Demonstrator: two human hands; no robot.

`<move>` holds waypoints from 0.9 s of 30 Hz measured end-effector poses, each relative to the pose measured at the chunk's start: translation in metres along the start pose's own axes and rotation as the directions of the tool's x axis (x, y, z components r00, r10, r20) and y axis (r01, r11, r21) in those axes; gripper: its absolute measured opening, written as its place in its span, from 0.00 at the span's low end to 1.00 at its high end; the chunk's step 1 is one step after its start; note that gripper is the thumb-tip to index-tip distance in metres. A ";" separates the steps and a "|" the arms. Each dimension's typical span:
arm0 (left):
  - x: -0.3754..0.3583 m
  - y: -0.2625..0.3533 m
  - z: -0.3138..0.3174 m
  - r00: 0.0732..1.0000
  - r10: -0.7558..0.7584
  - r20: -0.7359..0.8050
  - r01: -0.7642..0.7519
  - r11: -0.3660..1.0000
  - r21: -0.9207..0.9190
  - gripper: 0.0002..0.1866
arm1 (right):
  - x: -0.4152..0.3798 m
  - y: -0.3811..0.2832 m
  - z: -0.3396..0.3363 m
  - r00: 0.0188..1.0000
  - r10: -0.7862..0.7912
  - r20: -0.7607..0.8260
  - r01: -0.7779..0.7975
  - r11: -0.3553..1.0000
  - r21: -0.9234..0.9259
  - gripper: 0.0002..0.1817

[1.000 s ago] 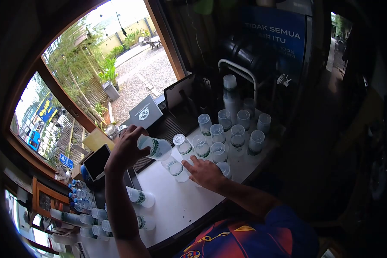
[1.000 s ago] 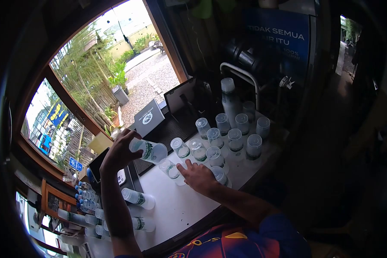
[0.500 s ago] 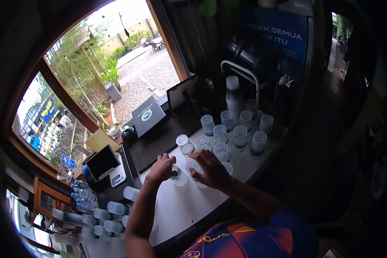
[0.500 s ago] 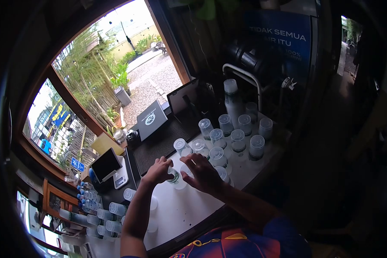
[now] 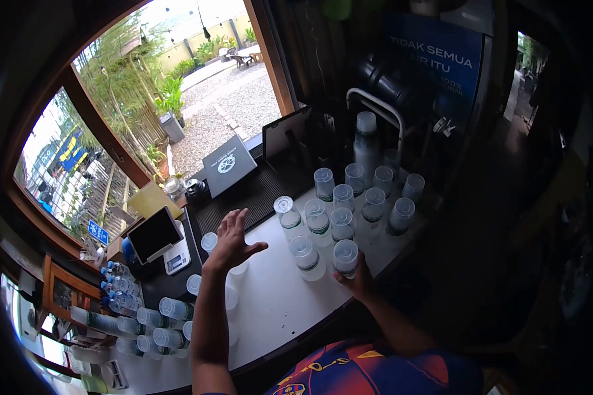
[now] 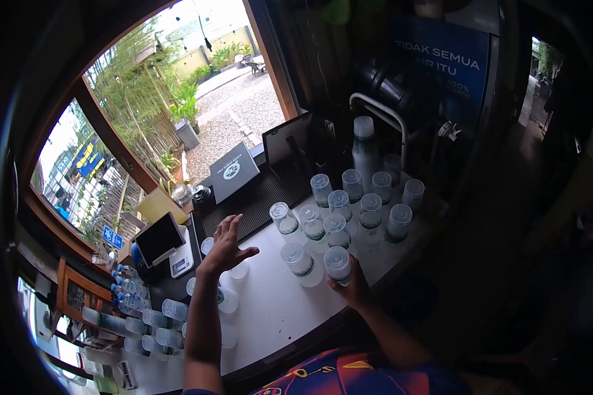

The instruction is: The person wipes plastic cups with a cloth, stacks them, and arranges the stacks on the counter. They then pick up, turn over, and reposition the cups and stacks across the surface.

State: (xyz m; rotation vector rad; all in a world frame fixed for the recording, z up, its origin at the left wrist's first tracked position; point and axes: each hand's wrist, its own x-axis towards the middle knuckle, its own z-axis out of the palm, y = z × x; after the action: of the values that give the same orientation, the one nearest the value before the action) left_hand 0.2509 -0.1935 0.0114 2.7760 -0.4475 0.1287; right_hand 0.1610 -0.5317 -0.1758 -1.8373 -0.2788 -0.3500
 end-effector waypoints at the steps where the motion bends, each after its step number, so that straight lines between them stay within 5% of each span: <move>1: 0.000 0.024 0.004 0.991 0.108 -0.080 -0.128 0.941 -0.314 0.58 | -0.002 -0.003 0.002 1.000 0.015 0.022 -0.015 1.000 0.023 0.50; 3: -0.012 0.068 0.027 0.953 0.249 -0.173 -0.301 0.839 -0.454 0.52 | -0.006 -0.013 0.005 0.997 0.038 0.064 -0.042 0.997 0.065 0.50; 5: -0.022 0.089 0.055 0.969 0.238 0.064 -0.199 0.908 -0.369 0.44 | -0.007 -0.033 -0.001 0.965 0.079 0.252 -0.084 0.996 0.009 0.50; 6: -0.034 0.095 0.064 0.974 0.224 0.013 -0.206 0.914 -0.349 0.41 | -0.005 -0.045 -0.007 0.934 0.102 0.343 -0.099 0.995 -0.025 0.49; 9: -0.078 0.086 0.067 0.978 0.180 -0.104 -0.205 0.919 -0.336 0.35 | 0.006 -0.075 -0.040 0.966 0.152 0.211 -0.132 0.986 -0.105 0.47; 11: -0.103 0.066 0.052 0.990 0.083 -0.110 -0.112 0.948 -0.298 0.36 | 0.018 -0.098 -0.048 0.992 -0.039 -0.121 0.049 0.996 0.081 0.42; 13: -0.117 0.044 0.037 0.992 -0.011 -0.128 -0.028 0.954 -0.300 0.37 | 0.044 -0.131 -0.046 0.922 -0.132 -0.364 0.166 0.984 0.064 0.39; 17: -0.127 0.043 0.007 0.951 -0.107 -0.290 0.059 0.984 -0.170 0.48 | 0.088 -0.104 -0.026 0.949 -0.131 -0.287 0.079 0.979 -0.186 0.43; 23: -0.083 0.097 0.012 0.827 0.032 -0.562 -0.334 0.832 -0.444 0.37 | 0.056 -0.011 0.005 0.961 0.054 -0.272 -0.057 0.998 -0.004 0.47; 27: -0.051 0.120 0.100 0.939 0.045 -0.341 -0.254 0.757 -0.601 0.38 | 0.045 -0.025 -0.002 0.955 0.076 -0.288 -0.060 0.996 0.062 0.48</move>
State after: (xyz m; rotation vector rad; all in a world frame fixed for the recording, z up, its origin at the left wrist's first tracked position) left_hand 0.1680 -0.3200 -0.0537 1.9944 -0.5172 0.3682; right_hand 0.1933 -0.5257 -0.1361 -1.7120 -0.0215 -0.5522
